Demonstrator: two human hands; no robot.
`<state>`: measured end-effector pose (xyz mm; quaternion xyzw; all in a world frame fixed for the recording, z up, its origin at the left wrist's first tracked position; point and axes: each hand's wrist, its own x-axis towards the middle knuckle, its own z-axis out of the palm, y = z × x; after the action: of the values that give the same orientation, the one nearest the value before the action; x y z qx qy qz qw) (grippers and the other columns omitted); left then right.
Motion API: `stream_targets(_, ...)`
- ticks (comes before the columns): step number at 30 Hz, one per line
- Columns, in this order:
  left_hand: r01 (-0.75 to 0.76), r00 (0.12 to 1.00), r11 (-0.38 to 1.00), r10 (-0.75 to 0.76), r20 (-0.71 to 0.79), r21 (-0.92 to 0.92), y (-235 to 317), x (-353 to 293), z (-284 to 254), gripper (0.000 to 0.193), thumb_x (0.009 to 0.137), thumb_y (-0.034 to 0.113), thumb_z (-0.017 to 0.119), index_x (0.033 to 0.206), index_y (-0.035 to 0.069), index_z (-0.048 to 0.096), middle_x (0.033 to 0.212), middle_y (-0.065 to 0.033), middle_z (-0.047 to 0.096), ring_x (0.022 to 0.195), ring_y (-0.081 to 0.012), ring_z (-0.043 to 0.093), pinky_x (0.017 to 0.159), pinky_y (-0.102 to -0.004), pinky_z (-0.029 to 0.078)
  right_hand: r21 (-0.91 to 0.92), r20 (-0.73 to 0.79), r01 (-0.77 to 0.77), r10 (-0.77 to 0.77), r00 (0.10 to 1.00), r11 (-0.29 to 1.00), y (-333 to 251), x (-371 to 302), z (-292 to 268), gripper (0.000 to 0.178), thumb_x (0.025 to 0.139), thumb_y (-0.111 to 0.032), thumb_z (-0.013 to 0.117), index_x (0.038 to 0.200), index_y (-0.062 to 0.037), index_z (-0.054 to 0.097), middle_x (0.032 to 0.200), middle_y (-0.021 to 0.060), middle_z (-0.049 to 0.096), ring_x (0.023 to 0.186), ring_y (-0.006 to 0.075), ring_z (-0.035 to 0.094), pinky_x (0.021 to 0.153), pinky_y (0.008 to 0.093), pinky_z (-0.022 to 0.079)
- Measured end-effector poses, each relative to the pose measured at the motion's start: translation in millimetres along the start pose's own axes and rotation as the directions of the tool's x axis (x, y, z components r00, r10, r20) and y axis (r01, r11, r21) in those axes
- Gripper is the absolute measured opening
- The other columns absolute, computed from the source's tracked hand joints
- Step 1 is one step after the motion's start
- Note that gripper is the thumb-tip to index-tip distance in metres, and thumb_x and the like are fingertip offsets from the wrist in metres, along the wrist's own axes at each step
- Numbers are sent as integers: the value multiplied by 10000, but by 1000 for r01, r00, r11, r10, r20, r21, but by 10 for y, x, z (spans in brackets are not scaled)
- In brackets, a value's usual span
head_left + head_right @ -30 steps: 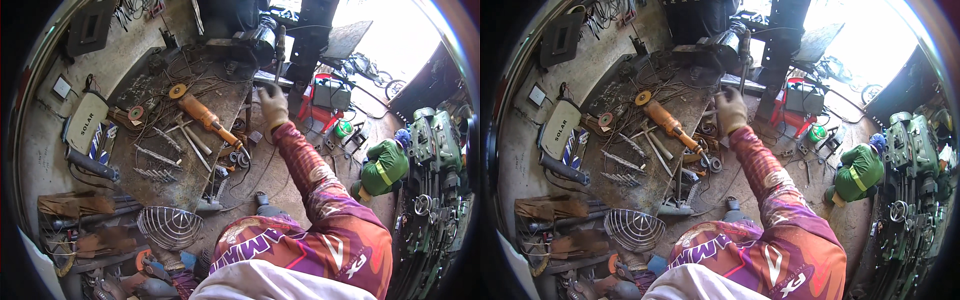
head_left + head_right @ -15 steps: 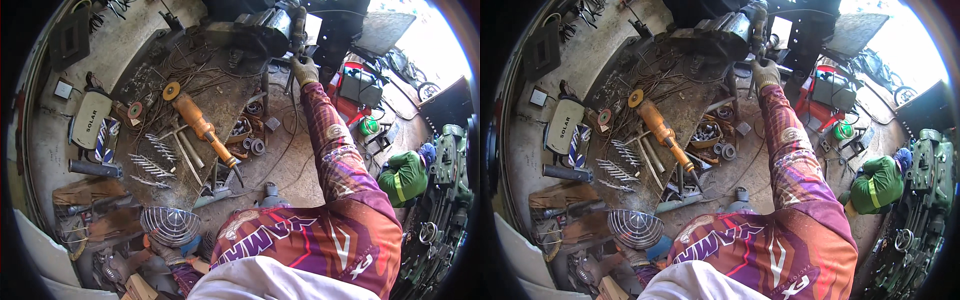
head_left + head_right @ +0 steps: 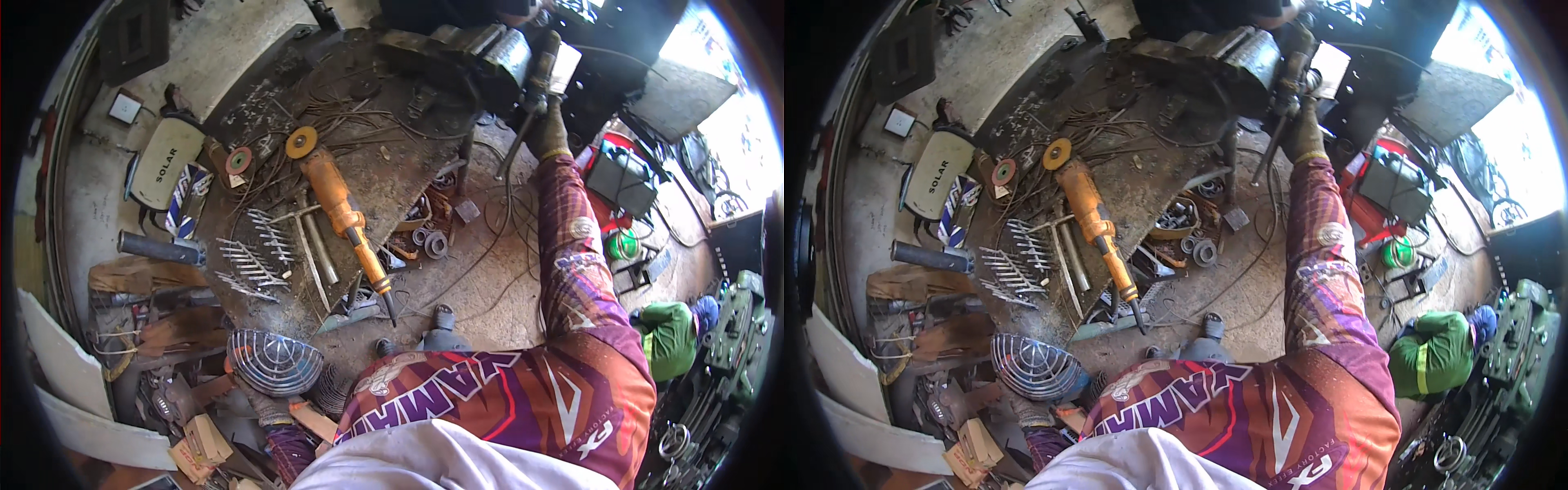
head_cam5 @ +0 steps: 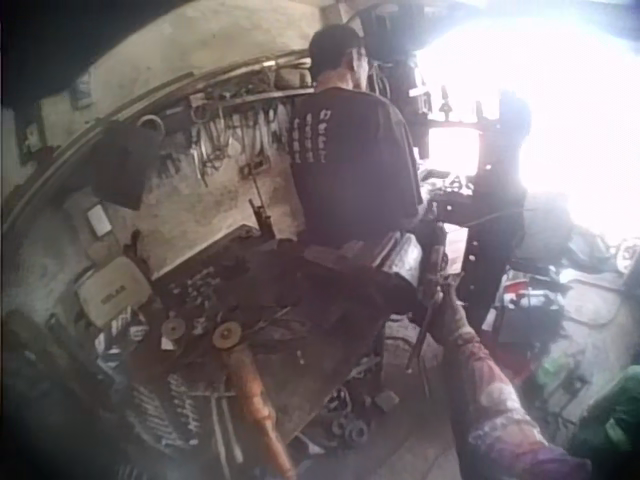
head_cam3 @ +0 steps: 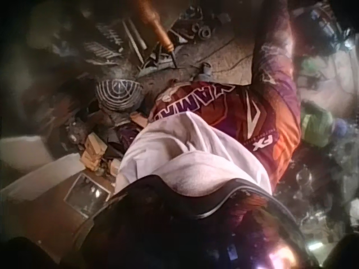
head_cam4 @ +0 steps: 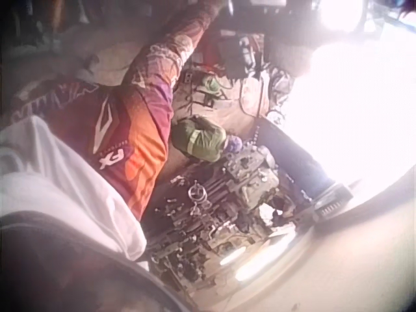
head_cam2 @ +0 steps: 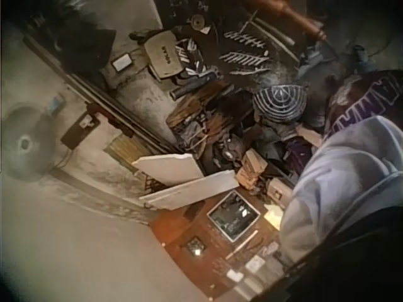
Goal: The person welds points on a curved metal wire structure using a welding tool and subsequently uses a hammer to shape the metal structure on a workshop table.
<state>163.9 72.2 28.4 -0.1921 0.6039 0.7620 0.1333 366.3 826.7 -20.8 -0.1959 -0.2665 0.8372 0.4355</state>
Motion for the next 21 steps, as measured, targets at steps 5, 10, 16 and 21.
stream_targets(5,-24,1000,1000,24,0,-11,2,8,-60,665,936,585,479,1412,121,444,1412,-80,495,1260,-276,497,1064,-435,412,22,-75,76,-74,994,997,-45,213,34,710,911,-668,452,1334,-98,498,1202,129,601,1140,295,562,1041,448,418)
stream_targets(10,-71,997,997,72,33,-31,13,-13,-164,660,939,576,483,1414,119,442,1416,-75,493,1262,-273,498,1063,-431,412,-618,-41,339,-460,887,709,-636,523,-61,622,925,-610,453,1281,-105,520,1124,104,604,1060,288,576,965,463,435)
stream_targets(16,-153,976,984,164,140,-86,17,74,-204,654,942,565,487,1417,116,439,1421,-70,492,1265,-271,498,1062,-427,411,-874,81,375,-669,739,309,-1406,70,-622,494,947,-500,463,1196,-84,557,1007,101,622,946,266,601,822,440,478)
stream_targets(21,-111,986,990,121,111,-86,3,151,-352,630,948,551,488,1402,116,455,1407,-61,504,1250,-258,508,1050,-418,420,-776,-70,329,-592,803,538,-1179,-1261,-794,414,966,-437,465,1121,-71,583,918,93,623,839,235,612,719,407,505)
